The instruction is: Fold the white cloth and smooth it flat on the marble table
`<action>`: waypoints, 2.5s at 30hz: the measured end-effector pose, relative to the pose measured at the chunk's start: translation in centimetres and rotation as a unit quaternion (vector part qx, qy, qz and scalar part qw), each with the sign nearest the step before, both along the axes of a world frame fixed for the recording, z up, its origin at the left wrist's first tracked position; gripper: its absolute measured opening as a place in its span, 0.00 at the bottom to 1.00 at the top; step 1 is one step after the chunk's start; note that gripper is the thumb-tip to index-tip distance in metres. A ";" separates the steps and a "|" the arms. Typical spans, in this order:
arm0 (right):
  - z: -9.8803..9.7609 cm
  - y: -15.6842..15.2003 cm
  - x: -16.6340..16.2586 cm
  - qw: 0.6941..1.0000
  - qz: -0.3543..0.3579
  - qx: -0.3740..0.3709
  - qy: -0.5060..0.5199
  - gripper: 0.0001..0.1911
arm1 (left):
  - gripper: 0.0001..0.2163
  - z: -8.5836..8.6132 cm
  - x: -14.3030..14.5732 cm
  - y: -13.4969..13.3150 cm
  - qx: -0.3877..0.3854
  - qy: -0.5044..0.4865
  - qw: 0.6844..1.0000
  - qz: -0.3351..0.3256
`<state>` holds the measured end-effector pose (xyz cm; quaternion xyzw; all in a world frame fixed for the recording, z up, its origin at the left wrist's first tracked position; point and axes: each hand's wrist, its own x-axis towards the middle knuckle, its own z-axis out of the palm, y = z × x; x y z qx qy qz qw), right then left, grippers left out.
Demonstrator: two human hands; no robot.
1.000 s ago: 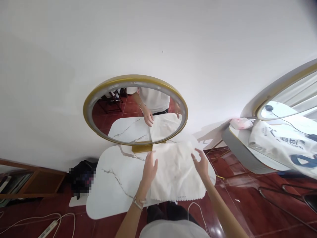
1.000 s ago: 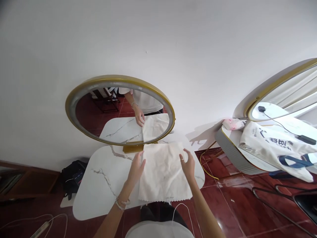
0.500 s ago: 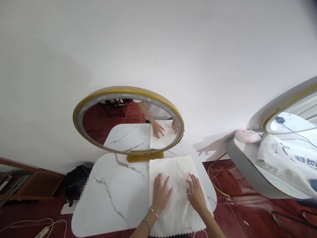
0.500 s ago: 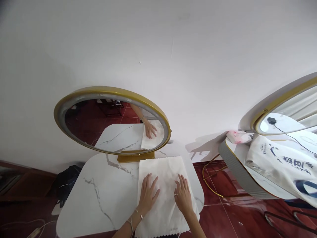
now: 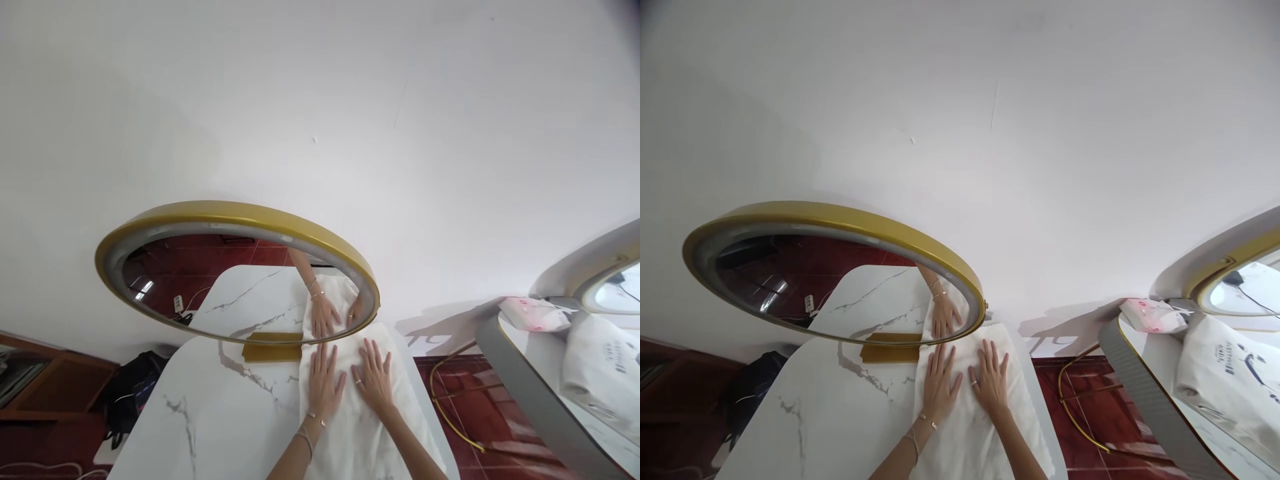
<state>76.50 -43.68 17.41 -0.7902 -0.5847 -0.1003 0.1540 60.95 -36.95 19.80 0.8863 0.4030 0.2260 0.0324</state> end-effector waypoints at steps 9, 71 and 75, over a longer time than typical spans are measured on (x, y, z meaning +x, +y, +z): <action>0.7 5.0 3.2 0.997 0.052 -0.065 0.004 0.25 | 0.24 0.4 3.6 2.4 -0.042 0.006 0.996 0.077; -0.5 -1.3 -17.0 0.996 -0.001 0.089 0.015 0.34 | 0.27 1.7 -20.7 -5.1 -0.064 0.004 0.997 -0.039; -0.1 2.9 -23.9 0.996 0.049 0.066 0.020 0.32 | 0.24 1.4 -25.5 -1.7 -0.075 -0.004 0.996 0.042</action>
